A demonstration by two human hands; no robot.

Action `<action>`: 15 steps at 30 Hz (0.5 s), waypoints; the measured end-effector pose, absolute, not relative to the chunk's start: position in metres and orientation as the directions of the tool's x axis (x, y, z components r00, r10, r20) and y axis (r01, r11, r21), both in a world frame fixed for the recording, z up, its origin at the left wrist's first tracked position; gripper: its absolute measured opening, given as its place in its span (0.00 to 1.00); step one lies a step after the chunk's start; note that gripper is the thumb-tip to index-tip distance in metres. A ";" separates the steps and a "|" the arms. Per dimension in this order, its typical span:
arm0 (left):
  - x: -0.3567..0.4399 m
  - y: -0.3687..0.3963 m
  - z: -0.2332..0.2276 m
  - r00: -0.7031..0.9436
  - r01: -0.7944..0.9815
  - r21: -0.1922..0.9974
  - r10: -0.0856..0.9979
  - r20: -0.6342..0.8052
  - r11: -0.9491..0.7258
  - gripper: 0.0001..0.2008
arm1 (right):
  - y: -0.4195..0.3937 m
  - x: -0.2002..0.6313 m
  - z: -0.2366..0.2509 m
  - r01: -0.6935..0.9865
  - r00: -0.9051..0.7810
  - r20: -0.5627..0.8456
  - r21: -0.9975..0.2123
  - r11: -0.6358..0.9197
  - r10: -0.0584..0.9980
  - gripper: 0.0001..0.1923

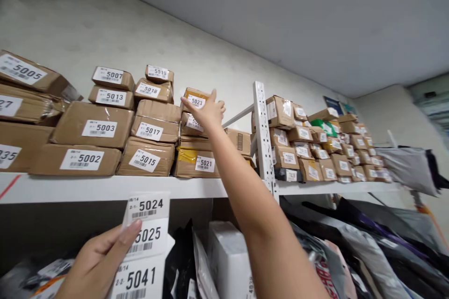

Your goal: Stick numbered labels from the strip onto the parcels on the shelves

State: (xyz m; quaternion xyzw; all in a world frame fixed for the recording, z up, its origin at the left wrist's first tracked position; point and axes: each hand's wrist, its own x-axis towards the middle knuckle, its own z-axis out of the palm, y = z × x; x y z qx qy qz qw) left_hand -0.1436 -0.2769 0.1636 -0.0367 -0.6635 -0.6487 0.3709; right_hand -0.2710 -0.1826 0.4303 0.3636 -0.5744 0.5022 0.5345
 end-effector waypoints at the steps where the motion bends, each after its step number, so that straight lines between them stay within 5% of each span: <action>1: -0.146 -0.279 0.164 -0.718 0.538 0.823 -0.411 0.562 0.183 0.24 | -0.174 -0.265 0.413 -0.978 -0.083 0.989 -0.105 0.180 0.126 0.44; 2: -0.149 -0.280 0.164 -0.717 0.546 0.814 -0.391 0.577 0.200 0.25 | -0.165 -0.258 0.394 -0.997 0.015 0.998 0.011 0.079 0.056 0.35; 3: -0.152 -0.280 0.164 -0.719 0.552 0.808 -0.372 0.587 0.207 0.25 | -0.155 -0.252 0.373 -0.995 0.077 0.987 0.067 -0.079 -0.139 0.27; 5: -0.159 -0.278 0.164 -0.717 0.571 0.798 -0.357 0.599 0.193 0.24 | -0.138 -0.243 0.328 -0.959 0.085 0.782 -0.105 -0.265 -0.617 0.23; 6: -0.164 -0.276 0.165 -0.721 0.580 0.795 -0.342 0.603 0.178 0.24 | -0.132 -0.242 0.307 -0.953 0.081 0.730 -0.143 -0.267 -0.679 0.20; 10: -0.181 -0.258 0.172 -0.752 0.571 0.810 -0.311 0.581 0.134 0.21 | -0.122 -0.253 0.248 -0.934 -0.053 0.869 -0.218 -0.284 -0.492 0.01; 15: -0.202 -0.235 0.177 -0.733 0.611 0.787 -0.318 0.602 0.080 0.23 | -0.108 -0.276 0.226 -0.869 -0.232 0.906 -0.356 -0.342 -0.353 0.04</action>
